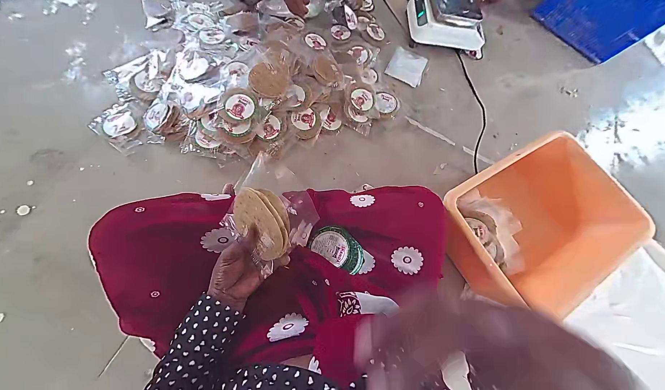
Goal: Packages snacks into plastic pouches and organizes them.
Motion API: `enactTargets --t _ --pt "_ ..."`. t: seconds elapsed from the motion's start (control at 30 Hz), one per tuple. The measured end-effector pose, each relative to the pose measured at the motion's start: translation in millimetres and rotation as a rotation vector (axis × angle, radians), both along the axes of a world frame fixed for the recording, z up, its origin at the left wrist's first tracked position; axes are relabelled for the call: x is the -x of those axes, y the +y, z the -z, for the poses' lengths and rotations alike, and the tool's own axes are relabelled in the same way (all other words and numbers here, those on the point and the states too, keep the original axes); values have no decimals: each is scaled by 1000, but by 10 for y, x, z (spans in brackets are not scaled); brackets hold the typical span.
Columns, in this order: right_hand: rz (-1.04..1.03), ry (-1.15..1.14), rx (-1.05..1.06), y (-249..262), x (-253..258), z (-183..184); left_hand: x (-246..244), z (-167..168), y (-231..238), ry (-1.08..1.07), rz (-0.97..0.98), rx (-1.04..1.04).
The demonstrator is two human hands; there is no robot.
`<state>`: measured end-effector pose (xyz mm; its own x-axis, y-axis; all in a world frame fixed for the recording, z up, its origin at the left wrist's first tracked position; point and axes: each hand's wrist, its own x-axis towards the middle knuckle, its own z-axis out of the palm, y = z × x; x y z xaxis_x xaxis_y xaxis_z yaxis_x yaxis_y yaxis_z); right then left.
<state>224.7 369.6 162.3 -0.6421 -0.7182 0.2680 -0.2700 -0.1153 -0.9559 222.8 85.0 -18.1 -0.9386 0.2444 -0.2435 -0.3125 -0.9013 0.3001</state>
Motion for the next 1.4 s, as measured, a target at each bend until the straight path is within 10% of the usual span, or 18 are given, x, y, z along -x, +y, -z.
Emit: enactTargets --t 0.1,0.27,0.7,1.4 --pt "438 239 -476 21 577 961 -30 22 -21 -8 -85 65" --pt "441 117 -984 -258 783 1782 -76 61 -2 -148 -189 230" --pt "716 -339 -497 325 613 1396 -22 33 53 -235 -214 364" --pt "750 -127 -368 77 685 1021 -76 18 121 -173 -73 420"
